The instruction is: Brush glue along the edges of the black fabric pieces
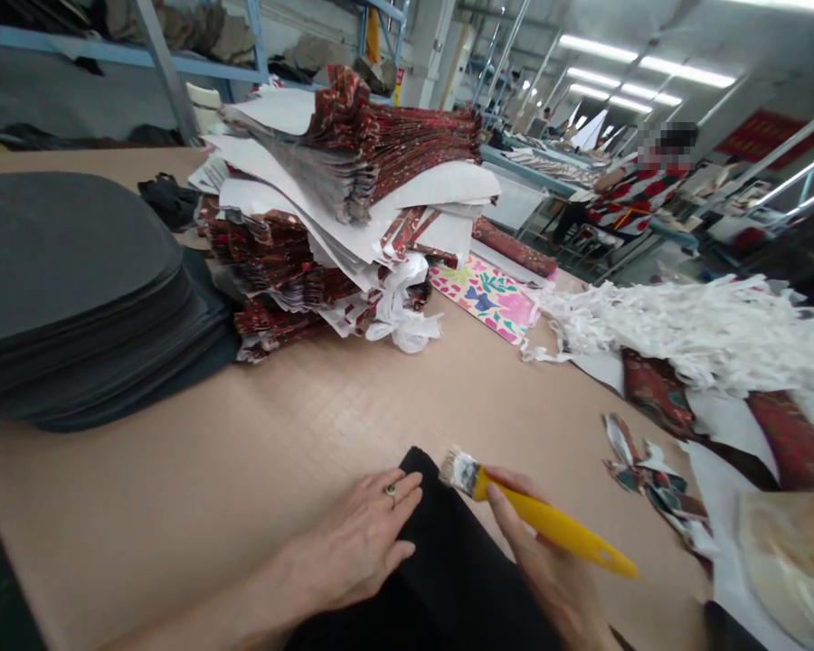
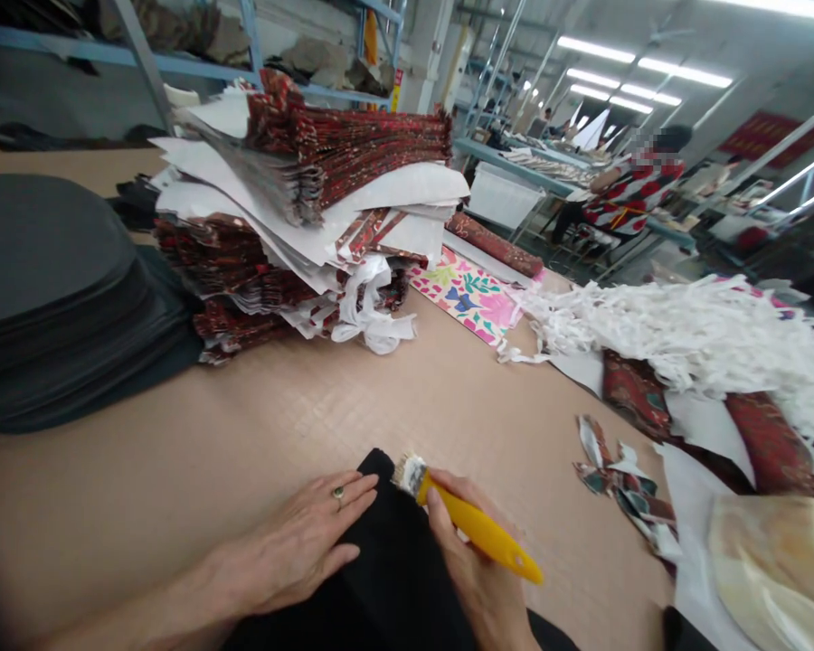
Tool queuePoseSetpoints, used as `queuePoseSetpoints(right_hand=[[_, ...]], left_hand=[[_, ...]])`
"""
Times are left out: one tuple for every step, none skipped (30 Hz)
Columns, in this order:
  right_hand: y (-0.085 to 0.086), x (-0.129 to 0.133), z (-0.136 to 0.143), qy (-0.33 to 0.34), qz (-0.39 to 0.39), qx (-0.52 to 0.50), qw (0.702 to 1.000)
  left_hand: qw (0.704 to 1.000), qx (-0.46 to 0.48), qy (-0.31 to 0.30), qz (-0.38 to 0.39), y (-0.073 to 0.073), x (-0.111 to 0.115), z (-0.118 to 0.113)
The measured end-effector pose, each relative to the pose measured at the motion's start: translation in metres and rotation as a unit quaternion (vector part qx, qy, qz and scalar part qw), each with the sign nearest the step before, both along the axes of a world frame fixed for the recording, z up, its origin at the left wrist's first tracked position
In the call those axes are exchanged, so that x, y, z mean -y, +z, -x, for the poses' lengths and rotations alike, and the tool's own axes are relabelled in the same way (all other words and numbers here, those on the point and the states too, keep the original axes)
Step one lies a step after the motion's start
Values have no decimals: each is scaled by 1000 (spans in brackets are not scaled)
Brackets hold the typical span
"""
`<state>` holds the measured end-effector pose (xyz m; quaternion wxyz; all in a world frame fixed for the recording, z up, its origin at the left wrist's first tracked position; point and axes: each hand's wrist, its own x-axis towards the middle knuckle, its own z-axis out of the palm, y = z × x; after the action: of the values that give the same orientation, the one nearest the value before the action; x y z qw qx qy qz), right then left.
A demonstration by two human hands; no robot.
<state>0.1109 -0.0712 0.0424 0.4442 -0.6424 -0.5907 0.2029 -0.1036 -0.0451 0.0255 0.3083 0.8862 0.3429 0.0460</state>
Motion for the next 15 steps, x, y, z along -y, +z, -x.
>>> queuePoseSetpoints(right_hand=[[-5,-7,3,17,-4,0,1000],[-8,-12,6,37,-5,2,999],[-11,-17,7,59,-7,5,998],[-13,-19,7,78,-6,11,997],[-15,-20,7,92,-3,19,996],[-16,-19,4,104,6,32,994],[-16,-16,1,112,20,48,992],[-16,-12,-3,115,34,68,990],[-15,-6,-8,117,43,90,988],[-14,-1,-12,115,45,113,986],[-12,3,-16,112,42,134,984],[-11,5,-17,107,35,149,982],[-10,4,-17,100,24,155,983],[-9,1,-15,96,16,152,984],[-8,-3,-10,98,13,140,985]], left_hand=[[1000,-6,-3,7,2,-2,-1],[1000,-10,-4,14,3,-3,-2],[1000,-12,-2,18,3,-4,-2],[1000,-13,2,21,3,-5,-3],[1000,-13,6,23,3,-5,-4],[1000,-12,10,25,2,-5,-4],[1000,-9,11,27,0,-5,-4],[999,-6,12,29,-2,-5,-4],[999,0,13,31,-3,-4,-3],[999,6,14,33,-5,-4,-3],[999,12,16,32,-7,-4,-3],[999,17,18,31,-9,-3,-3],[999,20,20,28,-10,-3,-3],[999,21,21,23,-10,-3,-3],[999,20,21,19,-10,-3,-4]])
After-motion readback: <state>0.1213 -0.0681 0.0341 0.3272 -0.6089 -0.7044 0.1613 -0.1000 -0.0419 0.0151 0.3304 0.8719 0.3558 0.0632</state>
